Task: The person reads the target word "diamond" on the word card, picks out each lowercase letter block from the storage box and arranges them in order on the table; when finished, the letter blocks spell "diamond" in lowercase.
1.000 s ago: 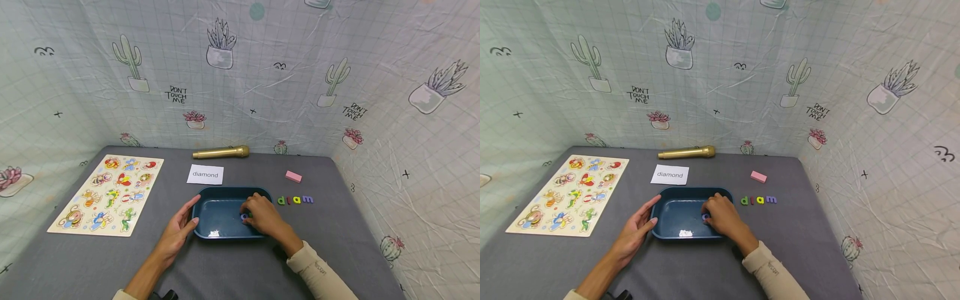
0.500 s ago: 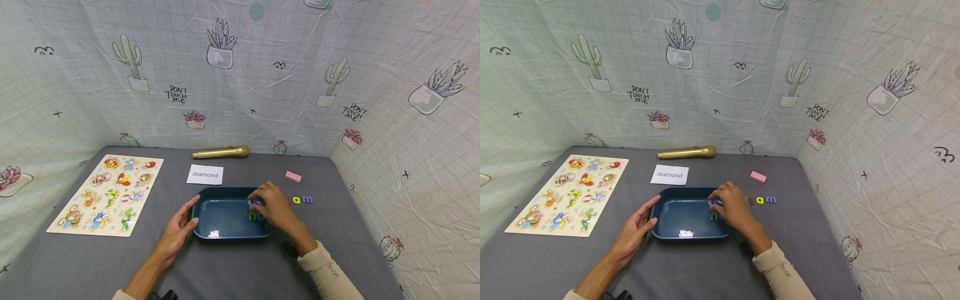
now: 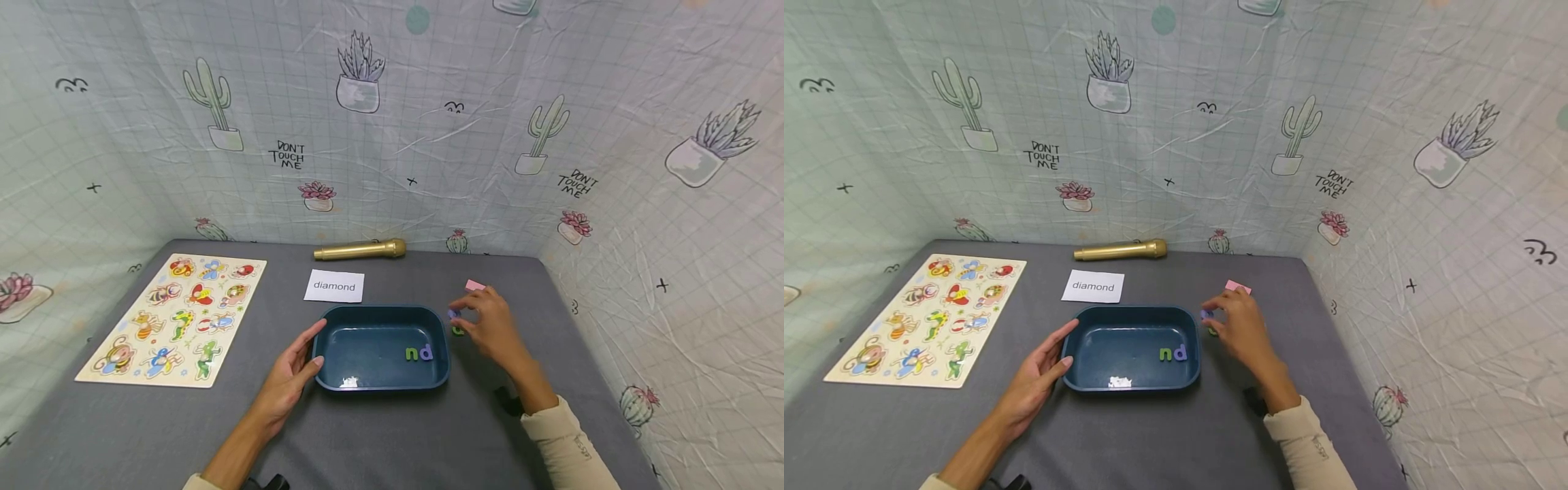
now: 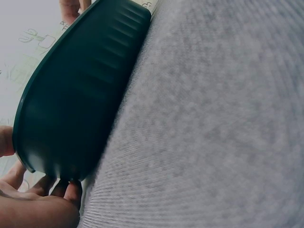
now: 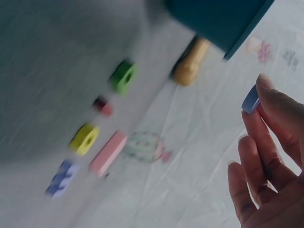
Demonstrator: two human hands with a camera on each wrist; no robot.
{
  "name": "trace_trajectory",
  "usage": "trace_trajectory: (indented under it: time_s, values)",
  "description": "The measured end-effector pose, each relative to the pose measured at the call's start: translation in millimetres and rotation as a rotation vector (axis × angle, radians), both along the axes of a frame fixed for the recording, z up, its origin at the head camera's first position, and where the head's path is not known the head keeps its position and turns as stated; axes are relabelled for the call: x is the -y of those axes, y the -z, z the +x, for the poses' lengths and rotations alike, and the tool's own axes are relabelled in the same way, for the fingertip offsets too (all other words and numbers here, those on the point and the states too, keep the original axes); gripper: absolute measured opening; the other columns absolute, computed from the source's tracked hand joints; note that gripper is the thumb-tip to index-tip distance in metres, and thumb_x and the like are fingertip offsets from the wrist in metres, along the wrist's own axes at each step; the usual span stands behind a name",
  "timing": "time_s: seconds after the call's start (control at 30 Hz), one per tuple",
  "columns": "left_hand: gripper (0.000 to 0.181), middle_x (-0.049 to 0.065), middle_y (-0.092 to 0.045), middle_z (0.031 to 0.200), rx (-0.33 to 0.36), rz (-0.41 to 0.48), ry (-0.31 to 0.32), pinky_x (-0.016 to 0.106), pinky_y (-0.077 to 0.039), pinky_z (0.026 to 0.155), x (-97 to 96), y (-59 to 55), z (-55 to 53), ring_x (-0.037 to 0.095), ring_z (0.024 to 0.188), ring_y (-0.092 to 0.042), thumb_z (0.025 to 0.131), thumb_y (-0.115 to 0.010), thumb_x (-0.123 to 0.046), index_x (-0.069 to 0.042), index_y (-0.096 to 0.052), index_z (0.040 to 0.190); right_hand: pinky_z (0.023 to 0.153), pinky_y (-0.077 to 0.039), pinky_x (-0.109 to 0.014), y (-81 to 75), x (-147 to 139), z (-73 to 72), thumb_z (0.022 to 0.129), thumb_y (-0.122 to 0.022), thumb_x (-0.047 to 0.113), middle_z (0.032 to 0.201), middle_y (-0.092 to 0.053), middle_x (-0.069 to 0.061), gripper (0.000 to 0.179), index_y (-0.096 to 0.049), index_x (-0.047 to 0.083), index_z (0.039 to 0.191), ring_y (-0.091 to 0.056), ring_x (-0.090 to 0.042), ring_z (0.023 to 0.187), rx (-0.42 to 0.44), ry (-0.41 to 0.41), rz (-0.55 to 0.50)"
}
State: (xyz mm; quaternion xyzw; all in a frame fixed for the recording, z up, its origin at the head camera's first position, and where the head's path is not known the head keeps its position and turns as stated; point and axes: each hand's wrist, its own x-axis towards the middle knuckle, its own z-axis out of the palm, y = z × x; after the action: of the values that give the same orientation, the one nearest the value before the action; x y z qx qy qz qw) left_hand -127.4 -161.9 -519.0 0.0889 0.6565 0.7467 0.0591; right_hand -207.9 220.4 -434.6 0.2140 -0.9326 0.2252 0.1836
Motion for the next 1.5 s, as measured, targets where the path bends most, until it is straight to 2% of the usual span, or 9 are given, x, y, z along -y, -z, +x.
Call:
trace_trajectory:
  time_s: [0.17,0.3,0.47,0.83,1.07,1.27,1.5]
  values:
    - [0.065,-0.002,-0.023,0.178,-0.007,0.006,0.002,0.001,-0.019,0.119,0.5,0.2,0.4,0.019,0.168,-0.002,0.108,-0.056,-0.003,-0.017,-0.033,0.168,0.082,-0.052,-0.047,6.9,-25,-3.7,0.077,-0.095,0.010,0.104,-0.078,-0.011,0.029,-0.084,0.007,0.103,-0.059,-0.029,0.094,0.027,0.066,-0.002]
    - [0.065,-0.002,-0.023,0.178,-0.003,0.007,0.003,0.002,-0.019,0.120,0.8,0.1,0.8,0.019,0.168,-0.002,0.108,-0.056,-0.003,-0.017,-0.032,0.168,0.079,-0.051,-0.047,14.4,-47,-7.8,0.077,-0.094,0.007,0.101,-0.078,-0.012,0.027,-0.084,0.006,0.102,-0.060,-0.030,0.092,0.029,0.087,0.005]
    - [0.065,-0.003,-0.023,0.178,0.004,0.003,0.004,0.003,-0.018,0.121,1.1,0.5,1.0,0.019,0.168,-0.002,0.108,-0.056,-0.004,-0.019,-0.033,0.168,0.080,-0.052,-0.052,21.5,-72,-12.0,0.077,-0.094,0.004,0.102,-0.079,-0.016,0.028,-0.083,0.003,0.102,-0.063,-0.034,0.093,0.045,0.116,0.010]
    - [0.065,-0.003,-0.022,0.178,0.007,0.004,0.007,0.002,-0.020,0.119,1.2,0.6,-0.1,0.020,0.168,-0.002,0.109,-0.057,-0.006,-0.020,-0.033,0.168,0.085,-0.052,-0.057,35.3,-118,-23.1,0.083,-0.090,0.006,0.103,-0.079,-0.018,0.023,-0.082,0.002,0.104,-0.065,-0.038,0.098,0.178,0.184,0.076]
    - [0.065,-0.003,-0.023,0.178,0.006,0.010,0.003,0.002,-0.020,0.118,1.1,0.2,-0.2,0.019,0.168,-0.002,0.108,-0.058,-0.007,-0.019,-0.033,0.167,0.084,-0.051,-0.057,44.0,-134,-29.5,0.082,-0.088,0.004,0.100,-0.078,-0.018,0.021,-0.082,0.002,0.103,-0.065,-0.039,0.097,0.232,0.191,0.100]
    - [0.065,-0.003,-0.022,0.178,0.015,0.015,0.007,0.003,-0.019,0.120,1.3,-0.1,0.2,0.019,0.168,-0.002,0.108,-0.057,-0.005,-0.019,-0.033,0.168,0.092,-0.048,-0.062,49.0,-139,-33.5,0.084,-0.086,0.004,0.103,-0.080,-0.018,0.020,-0.082,0.001,0.103,-0.065,-0.044,0.104,0.291,0.174,0.126]
    - [0.065,-0.002,-0.023,0.178,0.006,0.017,0.004,0.001,-0.020,0.118,0.7,-0.9,-0.1,0.019,0.168,-0.002,0.108,-0.057,-0.004,-0.019,-0.034,0.167,0.091,-0.050,-0.061,45.3,-135,-34.6,0.084,-0.086,0.004,0.104,-0.080,-0.019,0.021,-0.082,0.000,0.104,-0.064,-0.042,0.102,0.285,0.180,0.143]
